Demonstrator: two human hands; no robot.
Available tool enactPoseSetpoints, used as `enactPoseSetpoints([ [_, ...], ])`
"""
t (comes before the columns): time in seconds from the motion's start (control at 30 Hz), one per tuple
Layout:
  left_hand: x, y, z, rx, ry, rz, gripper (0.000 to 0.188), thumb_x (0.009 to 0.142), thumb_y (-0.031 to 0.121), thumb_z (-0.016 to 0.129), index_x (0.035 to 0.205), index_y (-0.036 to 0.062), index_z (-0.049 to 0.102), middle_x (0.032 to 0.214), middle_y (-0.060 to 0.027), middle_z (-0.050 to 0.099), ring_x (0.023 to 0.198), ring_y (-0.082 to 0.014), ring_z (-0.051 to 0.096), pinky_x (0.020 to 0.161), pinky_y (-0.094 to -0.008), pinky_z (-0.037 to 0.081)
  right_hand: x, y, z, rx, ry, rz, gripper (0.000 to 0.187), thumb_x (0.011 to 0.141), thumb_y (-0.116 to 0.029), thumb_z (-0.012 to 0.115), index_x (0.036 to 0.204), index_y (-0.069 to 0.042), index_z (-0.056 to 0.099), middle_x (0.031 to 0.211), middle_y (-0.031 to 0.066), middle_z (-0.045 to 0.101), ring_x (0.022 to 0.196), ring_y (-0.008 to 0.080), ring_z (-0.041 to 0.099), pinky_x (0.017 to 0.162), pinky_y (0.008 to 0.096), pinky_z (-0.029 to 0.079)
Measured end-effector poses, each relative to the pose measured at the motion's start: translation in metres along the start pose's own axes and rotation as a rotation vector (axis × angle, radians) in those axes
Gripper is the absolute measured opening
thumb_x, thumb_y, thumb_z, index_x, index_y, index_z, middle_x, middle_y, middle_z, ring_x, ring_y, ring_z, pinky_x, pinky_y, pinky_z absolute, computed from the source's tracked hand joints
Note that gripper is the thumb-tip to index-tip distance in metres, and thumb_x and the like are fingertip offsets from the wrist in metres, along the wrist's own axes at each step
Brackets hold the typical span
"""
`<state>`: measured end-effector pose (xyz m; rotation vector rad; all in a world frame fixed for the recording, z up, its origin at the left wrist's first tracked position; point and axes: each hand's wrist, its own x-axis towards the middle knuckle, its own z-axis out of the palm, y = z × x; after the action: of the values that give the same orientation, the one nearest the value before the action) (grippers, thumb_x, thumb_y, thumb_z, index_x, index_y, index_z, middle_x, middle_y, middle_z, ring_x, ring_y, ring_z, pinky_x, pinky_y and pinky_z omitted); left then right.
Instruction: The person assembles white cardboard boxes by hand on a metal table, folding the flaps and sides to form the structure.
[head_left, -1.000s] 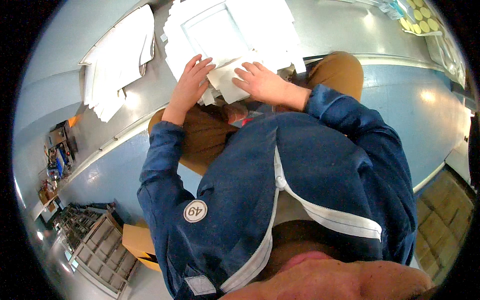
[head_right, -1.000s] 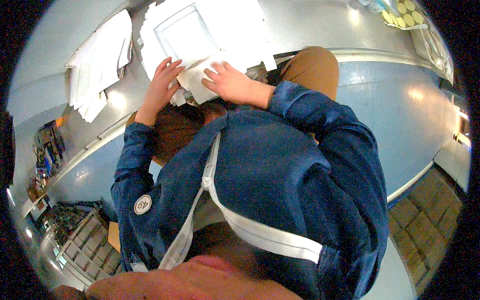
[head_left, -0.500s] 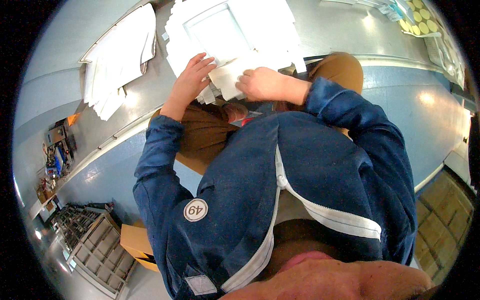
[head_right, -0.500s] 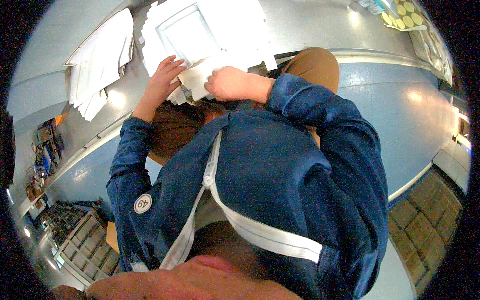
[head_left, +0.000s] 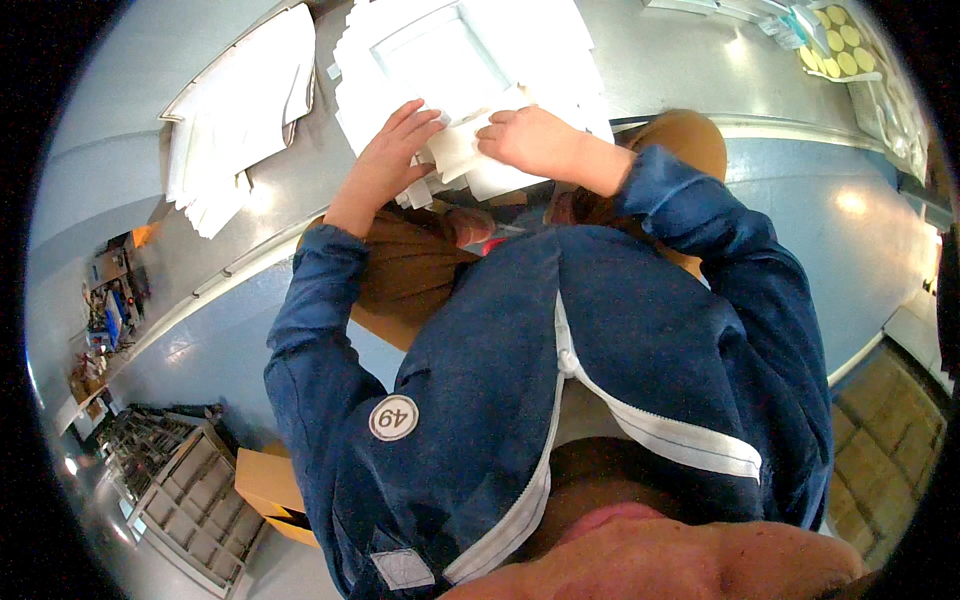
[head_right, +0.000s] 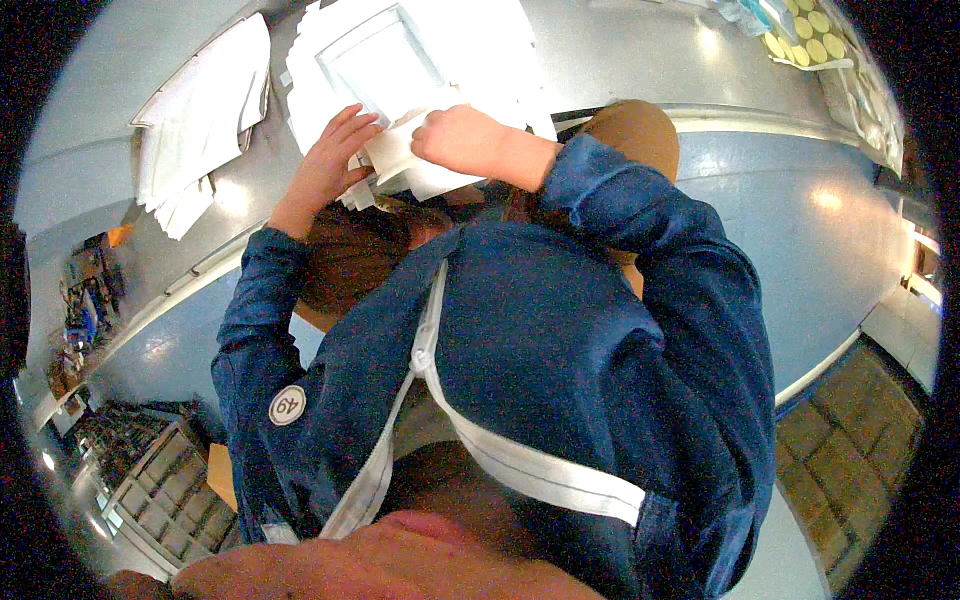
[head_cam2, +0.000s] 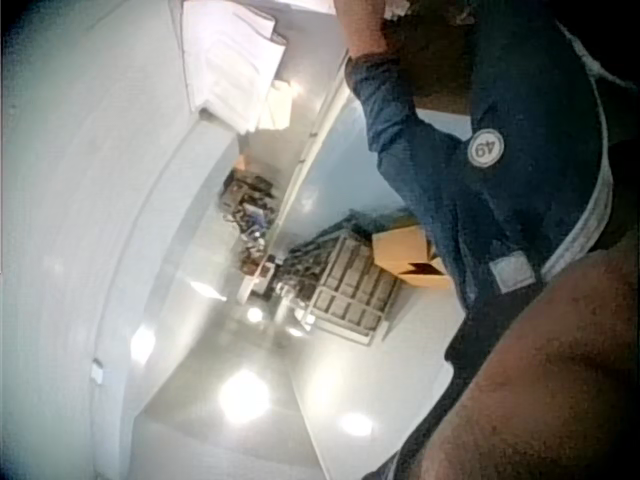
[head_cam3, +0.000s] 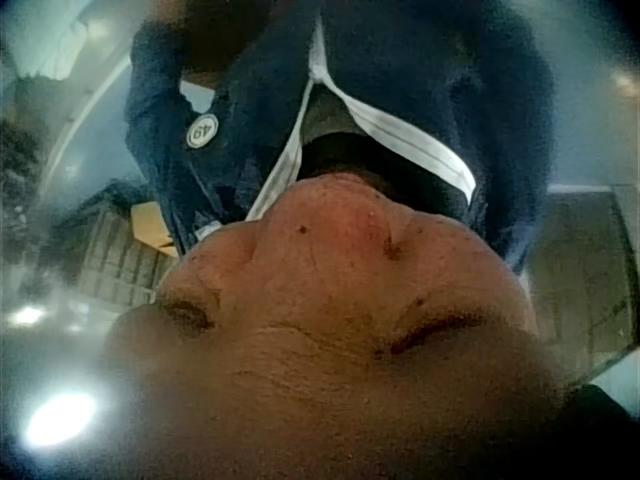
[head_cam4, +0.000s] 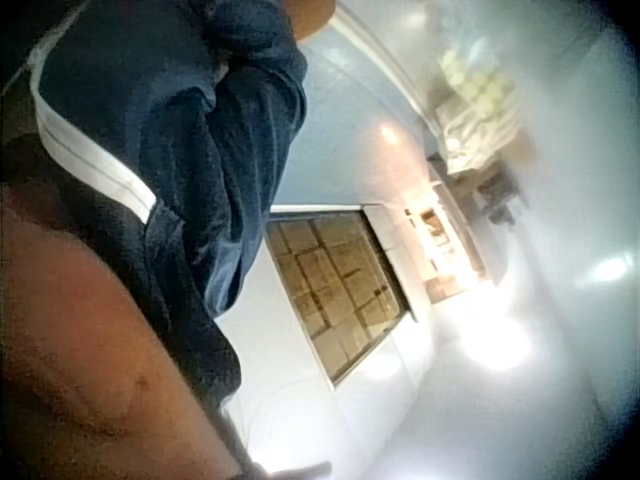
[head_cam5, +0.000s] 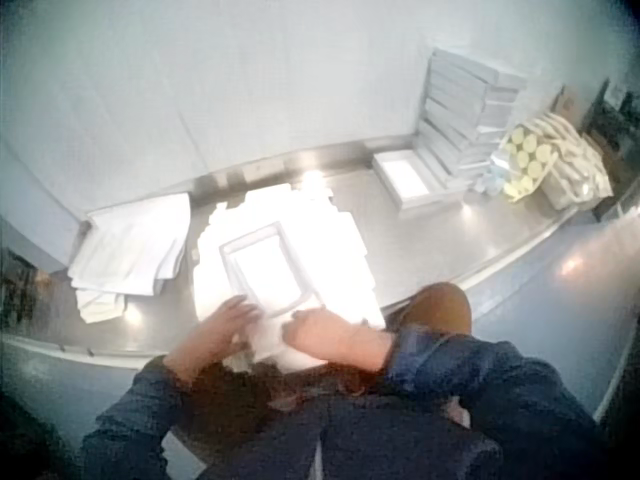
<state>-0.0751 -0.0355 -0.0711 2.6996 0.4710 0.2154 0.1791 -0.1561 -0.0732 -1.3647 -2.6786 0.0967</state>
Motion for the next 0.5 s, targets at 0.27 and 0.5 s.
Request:
enactPoseSetpoints([
  [0.27, 0.018, -0.002, -0.003, 0.008, -0.015, 0.032, 0.053, 0.076, 0.012, 0.082, 0.127, 0.0089, 0.067, 0.135, -0.0064, 0.063, 0.137, -0.0306, 0.049, 0.114, -0.0430, 0.043, -0.004, 0.019, -0.021, 0.048, -0.090, 0.047, 0.016, 0.087, -0.013, 0.061, 0.099, -0.007, 0.070, 0.105, 0.0037, 0.073, 0.103, 0.0247, 0.068, 0.081, 0.0373, 0.058],
  [0.5, 0.010, -0.008, 0.019, 0.059, 0.042, 0.042, 0.038, 0.082, 0.014, 0.076, 0.119, 0.0061, 0.071, 0.124, -0.0076, 0.068, 0.130, -0.0309, 0.054, 0.110, -0.0416, 0.045, -0.009, 0.008, 0.007, 0.094, 0.051, 0.072, 0.034, 0.082, -0.014, 0.069, 0.115, -0.010, 0.070, 0.119, 0.0053, 0.070, 0.116, 0.0265, 0.063, 0.094, 0.0400, 0.055],
])
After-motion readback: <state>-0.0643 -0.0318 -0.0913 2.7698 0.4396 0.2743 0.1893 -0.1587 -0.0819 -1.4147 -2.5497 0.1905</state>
